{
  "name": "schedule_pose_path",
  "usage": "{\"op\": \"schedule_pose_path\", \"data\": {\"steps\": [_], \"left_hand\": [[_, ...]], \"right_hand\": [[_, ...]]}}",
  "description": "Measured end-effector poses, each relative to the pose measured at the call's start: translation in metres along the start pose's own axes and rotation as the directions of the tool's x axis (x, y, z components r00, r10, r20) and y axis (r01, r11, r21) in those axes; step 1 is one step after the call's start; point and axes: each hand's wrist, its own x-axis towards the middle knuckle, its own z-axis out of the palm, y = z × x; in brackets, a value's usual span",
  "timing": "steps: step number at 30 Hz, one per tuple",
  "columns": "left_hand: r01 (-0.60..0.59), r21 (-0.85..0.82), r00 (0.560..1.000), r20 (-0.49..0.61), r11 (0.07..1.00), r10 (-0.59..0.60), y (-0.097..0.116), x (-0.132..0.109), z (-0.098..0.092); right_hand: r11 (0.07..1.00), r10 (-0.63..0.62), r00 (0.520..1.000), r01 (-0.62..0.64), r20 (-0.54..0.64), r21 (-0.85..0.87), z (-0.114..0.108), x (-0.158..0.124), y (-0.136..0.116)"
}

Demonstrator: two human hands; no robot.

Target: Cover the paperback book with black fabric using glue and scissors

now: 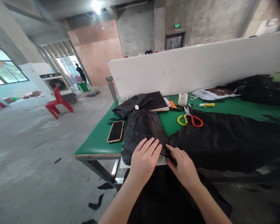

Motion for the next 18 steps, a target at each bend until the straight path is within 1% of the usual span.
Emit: {"op": "schedule_pose_path", "data": {"steps": [4, 6, 8, 10, 14, 16, 18], "left_hand": [[-0.037, 0.008, 0.999, 0.020, 0.999, 0.037, -0.002, -0.004, 0.002], [-0.042, -0.001, 0.999, 0.026, 0.999, 0.042, -0.004, -0.009, 0.004], [-0.041, -0.019, 0.999, 0.023, 0.999, 0.042, -0.006, -0.015, 0.006], [-0.035, -0.039, 0.999, 0.017, 0.999, 0.036, -0.008, -0.020, 0.009], [-0.050, -0.035, 0.998, 0.028, 0.998, 0.051, -0.011, -0.033, 0.016], [-0.039, -0.019, 0.999, 0.035, 0.999, 0.040, -0.012, -0.042, 0.019], [-0.004, -0.004, 0.999, 0.039, 1.000, 0.004, -0.014, -0.051, 0.020]], "right_hand": [[0.989, -0.110, 0.993, 0.104, -0.046, -0.106, -0.003, 0.002, 0.009], [0.978, -0.170, 0.985, 0.164, -0.038, -0.132, -0.004, 0.006, 0.012], [0.966, -0.213, 0.977, 0.212, 0.010, -0.152, -0.005, 0.011, 0.012], [0.953, -0.240, 0.967, 0.252, 0.091, -0.167, -0.006, 0.017, 0.011], [0.917, -0.308, 0.921, 0.354, 0.238, -0.185, -0.008, 0.024, 0.011], [0.897, -0.347, 0.901, 0.400, 0.260, -0.187, -0.009, 0.026, 0.013], [0.886, -0.372, 0.892, 0.423, 0.256, -0.189, -0.010, 0.026, 0.015]]}}
